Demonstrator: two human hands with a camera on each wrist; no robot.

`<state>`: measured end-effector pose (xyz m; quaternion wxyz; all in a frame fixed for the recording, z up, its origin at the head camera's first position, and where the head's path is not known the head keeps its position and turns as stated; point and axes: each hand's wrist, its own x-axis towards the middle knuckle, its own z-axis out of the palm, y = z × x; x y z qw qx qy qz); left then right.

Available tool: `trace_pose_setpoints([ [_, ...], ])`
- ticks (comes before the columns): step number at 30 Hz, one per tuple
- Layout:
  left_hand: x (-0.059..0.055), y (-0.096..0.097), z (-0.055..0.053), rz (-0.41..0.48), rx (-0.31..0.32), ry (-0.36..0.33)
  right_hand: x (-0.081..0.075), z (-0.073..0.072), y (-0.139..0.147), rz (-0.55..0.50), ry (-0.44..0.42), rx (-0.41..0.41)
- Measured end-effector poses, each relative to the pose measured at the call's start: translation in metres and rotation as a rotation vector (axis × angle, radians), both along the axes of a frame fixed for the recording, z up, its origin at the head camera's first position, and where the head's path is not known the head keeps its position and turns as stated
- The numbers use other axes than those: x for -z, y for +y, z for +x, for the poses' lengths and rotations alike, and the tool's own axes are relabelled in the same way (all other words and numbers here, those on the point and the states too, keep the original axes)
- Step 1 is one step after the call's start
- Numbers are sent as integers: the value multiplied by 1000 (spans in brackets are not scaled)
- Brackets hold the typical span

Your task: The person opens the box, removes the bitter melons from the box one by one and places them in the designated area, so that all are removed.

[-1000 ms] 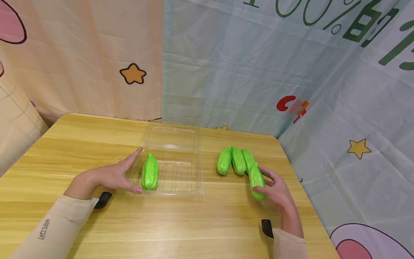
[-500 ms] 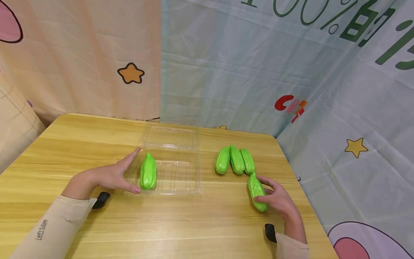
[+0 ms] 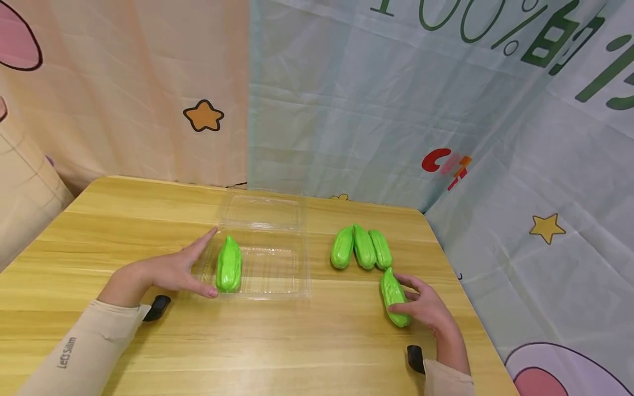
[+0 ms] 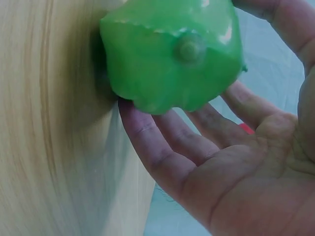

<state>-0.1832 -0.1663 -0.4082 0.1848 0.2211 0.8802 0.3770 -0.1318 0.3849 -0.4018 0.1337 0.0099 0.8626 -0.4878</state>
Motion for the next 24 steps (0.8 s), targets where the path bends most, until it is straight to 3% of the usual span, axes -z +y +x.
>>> trace_pose_setpoints([
  [14,2,0,1,-7,2,17,-4,1,-3,35,-18,44],
  [20,1,0,2,-12,-2,11,-13,1,-6,130,-29,109],
  [24,1,0,2,-8,-14,-1,-25,-1,-12,201,15,163],
])
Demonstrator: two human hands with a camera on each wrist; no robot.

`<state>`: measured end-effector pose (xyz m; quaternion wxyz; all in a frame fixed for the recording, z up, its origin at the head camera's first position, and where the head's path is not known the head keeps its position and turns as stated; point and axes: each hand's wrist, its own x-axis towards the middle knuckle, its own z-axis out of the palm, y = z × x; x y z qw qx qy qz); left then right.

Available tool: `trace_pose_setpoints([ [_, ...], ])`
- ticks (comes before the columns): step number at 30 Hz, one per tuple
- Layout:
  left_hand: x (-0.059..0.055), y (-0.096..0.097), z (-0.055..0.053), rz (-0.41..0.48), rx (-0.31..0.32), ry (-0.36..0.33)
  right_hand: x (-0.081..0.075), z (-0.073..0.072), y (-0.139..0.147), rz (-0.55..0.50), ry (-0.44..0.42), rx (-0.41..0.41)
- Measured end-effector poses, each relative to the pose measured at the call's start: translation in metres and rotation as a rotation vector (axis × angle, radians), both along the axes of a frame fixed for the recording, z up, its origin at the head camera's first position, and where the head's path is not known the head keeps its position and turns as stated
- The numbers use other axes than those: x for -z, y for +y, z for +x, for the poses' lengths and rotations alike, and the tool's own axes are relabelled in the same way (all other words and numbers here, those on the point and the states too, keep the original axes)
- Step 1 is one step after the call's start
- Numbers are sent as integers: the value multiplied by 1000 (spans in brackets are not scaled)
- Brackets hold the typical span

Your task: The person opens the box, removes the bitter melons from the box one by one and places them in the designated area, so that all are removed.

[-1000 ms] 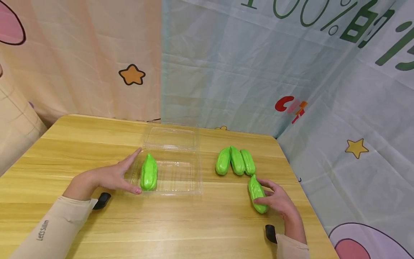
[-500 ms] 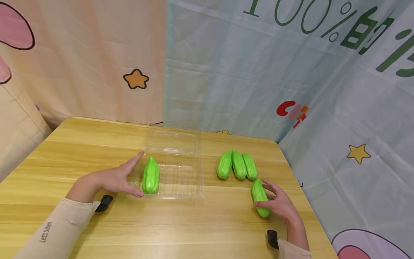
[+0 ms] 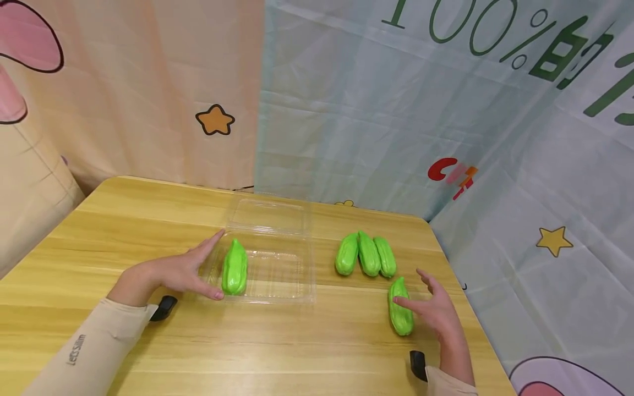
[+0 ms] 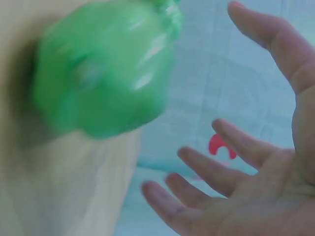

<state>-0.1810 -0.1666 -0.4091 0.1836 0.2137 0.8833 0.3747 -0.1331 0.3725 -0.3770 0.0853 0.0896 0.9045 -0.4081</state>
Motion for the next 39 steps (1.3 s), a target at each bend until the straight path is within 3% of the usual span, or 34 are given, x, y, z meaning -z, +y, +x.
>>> trace_pose_setpoints([
  [7,-2,1,1,8,-4,-19,-21,-2,-33,61,138,-17],
  [14,-3,1,1,-1,-9,-22,-31,-15,-78,-47,231,-125],
  [20,-1,2,0,-12,3,6,-26,-29,-114,-148,231,-218],
  [31,-2,3,4,-27,-3,9,-15,-36,-173,-278,213,-362],
  [39,-1,2,4,-25,-15,-7,-9,-41,-225,-232,156,-455],
])
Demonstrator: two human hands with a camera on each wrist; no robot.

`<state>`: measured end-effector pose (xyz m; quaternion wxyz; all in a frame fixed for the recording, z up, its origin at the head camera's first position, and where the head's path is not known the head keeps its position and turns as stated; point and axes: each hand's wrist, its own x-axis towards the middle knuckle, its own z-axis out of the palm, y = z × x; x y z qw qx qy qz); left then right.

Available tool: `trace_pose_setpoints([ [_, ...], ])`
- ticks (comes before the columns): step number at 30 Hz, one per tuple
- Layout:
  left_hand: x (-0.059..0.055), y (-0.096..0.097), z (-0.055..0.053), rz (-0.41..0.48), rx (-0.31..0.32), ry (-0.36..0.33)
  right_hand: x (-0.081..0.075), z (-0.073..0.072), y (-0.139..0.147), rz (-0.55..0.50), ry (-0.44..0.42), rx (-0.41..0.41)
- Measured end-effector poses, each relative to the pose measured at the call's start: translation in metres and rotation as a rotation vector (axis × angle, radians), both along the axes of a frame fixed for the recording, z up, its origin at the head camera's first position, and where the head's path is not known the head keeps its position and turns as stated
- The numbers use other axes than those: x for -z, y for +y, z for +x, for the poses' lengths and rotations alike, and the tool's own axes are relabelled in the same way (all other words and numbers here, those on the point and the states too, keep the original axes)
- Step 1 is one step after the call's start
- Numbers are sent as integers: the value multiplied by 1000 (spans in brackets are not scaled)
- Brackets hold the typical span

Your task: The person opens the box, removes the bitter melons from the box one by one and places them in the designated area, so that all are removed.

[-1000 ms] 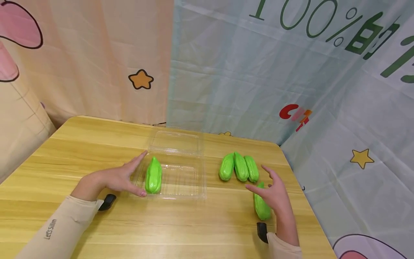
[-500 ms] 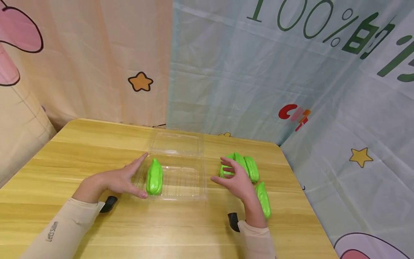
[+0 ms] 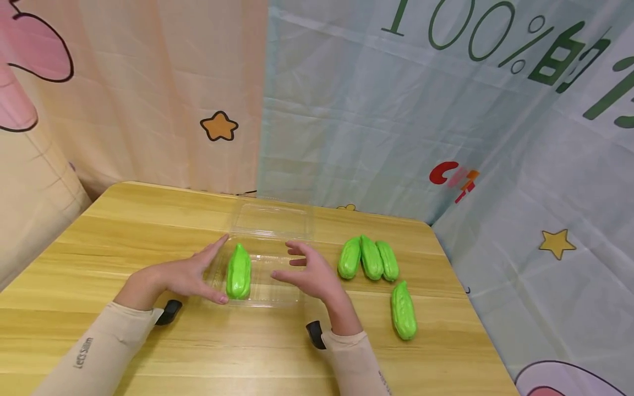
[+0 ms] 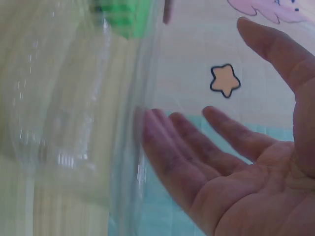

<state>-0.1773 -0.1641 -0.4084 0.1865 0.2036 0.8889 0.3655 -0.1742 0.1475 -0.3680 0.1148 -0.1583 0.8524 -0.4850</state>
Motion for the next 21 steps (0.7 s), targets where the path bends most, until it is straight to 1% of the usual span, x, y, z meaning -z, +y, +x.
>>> trace_pose_setpoints([
  [3,0,0,-1,0,2,1,5,-1,-16,43,-32,-22],
  [6,0,0,-1,-5,5,10,9,-1,-31,84,-82,-38],
  [10,0,0,-1,-18,11,20,12,1,-50,131,-119,-37],
  [16,0,0,0,-35,21,17,17,2,-68,157,-136,-27],
  [21,0,1,-1,-32,26,27,21,0,-75,180,-114,-14],
])
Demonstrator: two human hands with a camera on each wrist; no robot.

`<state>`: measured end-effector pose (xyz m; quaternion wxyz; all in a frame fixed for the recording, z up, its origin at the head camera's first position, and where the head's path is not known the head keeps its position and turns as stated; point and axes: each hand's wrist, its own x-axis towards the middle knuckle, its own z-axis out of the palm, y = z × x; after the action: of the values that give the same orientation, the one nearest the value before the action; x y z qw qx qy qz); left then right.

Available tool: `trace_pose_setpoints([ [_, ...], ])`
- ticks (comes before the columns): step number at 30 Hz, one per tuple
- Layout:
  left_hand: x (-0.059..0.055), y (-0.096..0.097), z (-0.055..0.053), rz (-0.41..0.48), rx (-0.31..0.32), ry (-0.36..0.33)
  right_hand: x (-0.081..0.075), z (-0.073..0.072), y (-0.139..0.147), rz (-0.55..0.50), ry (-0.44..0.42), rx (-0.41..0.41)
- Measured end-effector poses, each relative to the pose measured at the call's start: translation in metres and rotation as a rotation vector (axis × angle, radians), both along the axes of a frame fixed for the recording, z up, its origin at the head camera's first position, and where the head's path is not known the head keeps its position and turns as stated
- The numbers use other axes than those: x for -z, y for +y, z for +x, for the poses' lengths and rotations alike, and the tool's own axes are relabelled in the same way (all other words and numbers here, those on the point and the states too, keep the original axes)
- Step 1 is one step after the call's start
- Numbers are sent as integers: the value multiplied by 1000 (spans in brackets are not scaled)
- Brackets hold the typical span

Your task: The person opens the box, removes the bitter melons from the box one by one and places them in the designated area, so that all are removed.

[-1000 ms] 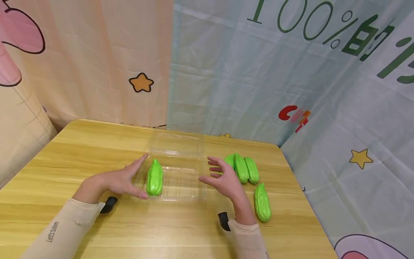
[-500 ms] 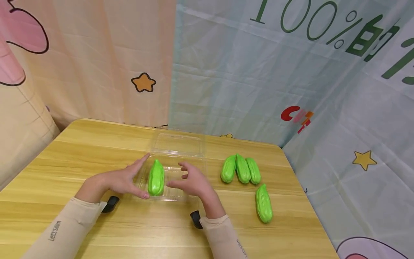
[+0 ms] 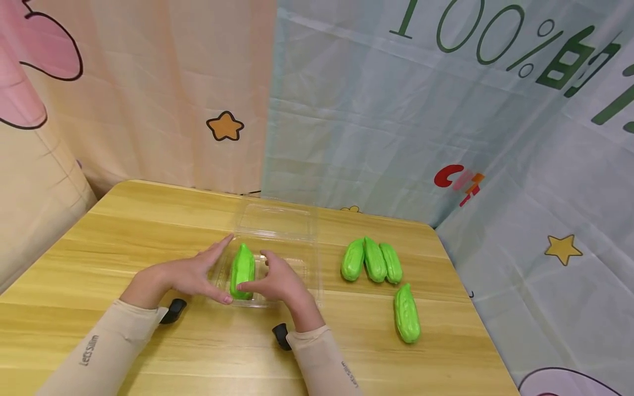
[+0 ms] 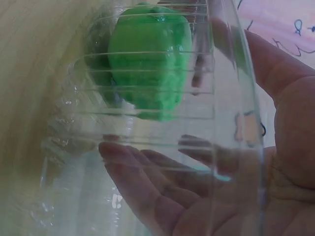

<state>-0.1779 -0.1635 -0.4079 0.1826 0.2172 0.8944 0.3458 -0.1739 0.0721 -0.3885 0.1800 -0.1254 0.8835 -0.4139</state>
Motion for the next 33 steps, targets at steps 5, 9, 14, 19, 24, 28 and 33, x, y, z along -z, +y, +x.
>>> trace_pose_setpoints([
  [5,-2,2,0,16,7,1,5,-2,-5,-15,-3,-10],
  [9,-3,2,0,12,10,1,9,-2,-10,-34,-15,-15],
  [14,-4,3,1,9,10,-4,10,-3,-17,-35,2,-5],
  [19,-4,2,1,14,12,-2,11,-3,-22,-27,19,-5],
  [24,-3,2,1,18,16,5,11,-2,-25,-7,23,-5],
  [28,-3,1,0,18,19,14,11,-2,-25,0,25,-5],
  [33,-2,1,0,9,19,22,11,-1,-25,-12,25,-4],
])
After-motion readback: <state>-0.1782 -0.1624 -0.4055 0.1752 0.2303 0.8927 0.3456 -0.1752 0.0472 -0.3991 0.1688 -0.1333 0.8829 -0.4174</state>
